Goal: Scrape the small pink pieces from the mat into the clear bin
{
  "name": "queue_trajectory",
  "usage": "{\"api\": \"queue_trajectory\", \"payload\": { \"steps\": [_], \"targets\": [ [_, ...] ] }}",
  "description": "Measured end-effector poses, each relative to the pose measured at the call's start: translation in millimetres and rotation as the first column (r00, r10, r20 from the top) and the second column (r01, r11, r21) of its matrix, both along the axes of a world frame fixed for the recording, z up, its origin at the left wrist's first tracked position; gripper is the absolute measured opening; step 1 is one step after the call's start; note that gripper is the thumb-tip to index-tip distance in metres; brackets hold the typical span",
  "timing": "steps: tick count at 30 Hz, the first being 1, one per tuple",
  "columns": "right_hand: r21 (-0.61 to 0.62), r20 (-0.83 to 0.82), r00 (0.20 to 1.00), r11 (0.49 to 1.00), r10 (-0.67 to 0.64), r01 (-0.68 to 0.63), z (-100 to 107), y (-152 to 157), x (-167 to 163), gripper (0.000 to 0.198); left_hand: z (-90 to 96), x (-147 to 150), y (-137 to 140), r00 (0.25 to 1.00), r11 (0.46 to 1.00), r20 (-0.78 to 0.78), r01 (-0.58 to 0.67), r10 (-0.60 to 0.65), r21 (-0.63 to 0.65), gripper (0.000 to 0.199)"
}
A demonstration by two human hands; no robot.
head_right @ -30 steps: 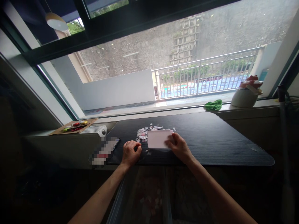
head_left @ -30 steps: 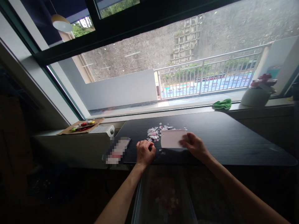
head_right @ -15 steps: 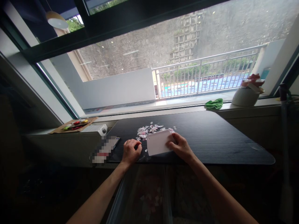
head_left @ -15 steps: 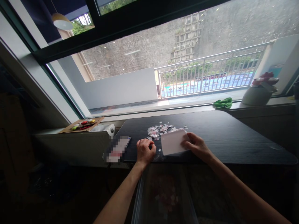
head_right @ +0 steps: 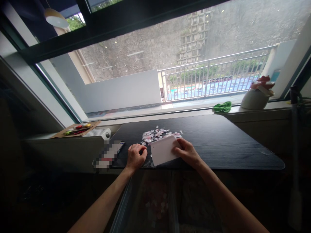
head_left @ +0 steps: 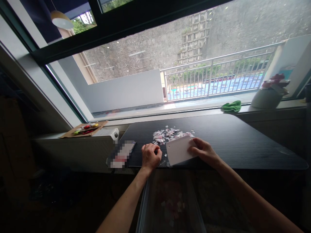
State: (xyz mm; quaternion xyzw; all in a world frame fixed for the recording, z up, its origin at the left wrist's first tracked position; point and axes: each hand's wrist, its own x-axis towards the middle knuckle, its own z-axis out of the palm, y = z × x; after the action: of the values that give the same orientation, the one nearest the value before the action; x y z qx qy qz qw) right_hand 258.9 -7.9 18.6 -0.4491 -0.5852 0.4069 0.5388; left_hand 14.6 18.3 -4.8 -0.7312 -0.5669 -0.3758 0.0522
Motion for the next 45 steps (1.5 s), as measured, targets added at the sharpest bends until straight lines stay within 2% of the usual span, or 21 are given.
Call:
{"api": "queue_trajectory", "payload": {
  "steps": [7, 14, 21, 30, 38, 45],
  "targets": [
    [0.008, -0.081, 0.996, 1.000, 0.023, -0.022, 1.1, -1.3, -3.7, 0.026, -0.3, -0.1, 0.4, 1.000, 1.000, -0.004, 0.000, 0.000, 0.002, 0.013],
    [-0.018, -0.048, 0.994, 0.995, 0.095, -0.096, -0.4, -0.6, -3.0, 0.023, 0.3, -0.2, -0.6, 1.000, 1.000, 0.009, 0.007, -0.007, -0.013, 0.013],
    [-0.031, -0.013, 0.998, 0.998, -0.056, 0.055, -6.0, 3.7, 4.5, 0.022, 1.1, 0.2, -1.0, 1.000, 1.000, 0.014, 0.010, -0.010, -0.013, 0.013],
    [-0.031, -0.033, 0.999, 0.999, 0.025, -0.026, -1.4, -0.5, 0.2, 0.024, 0.4, -0.3, -0.6, 1.000, 1.000, 0.015, 0.008, -0.008, -0.015, 0.012],
    [0.010, -0.050, 0.997, 0.998, 0.055, -0.054, -5.8, 2.7, -1.8, 0.027, -1.4, -0.5, 1.0, 1.000, 1.000, 0.004, 0.004, -0.004, 0.017, 0.013],
    [-0.021, -0.044, 0.990, 0.991, 0.131, -0.132, -7.3, 3.3, 0.7, 0.034, -1.4, 0.0, 0.6, 1.000, 1.000, 0.024, 0.009, -0.009, 0.005, 0.013]
  ]
}}
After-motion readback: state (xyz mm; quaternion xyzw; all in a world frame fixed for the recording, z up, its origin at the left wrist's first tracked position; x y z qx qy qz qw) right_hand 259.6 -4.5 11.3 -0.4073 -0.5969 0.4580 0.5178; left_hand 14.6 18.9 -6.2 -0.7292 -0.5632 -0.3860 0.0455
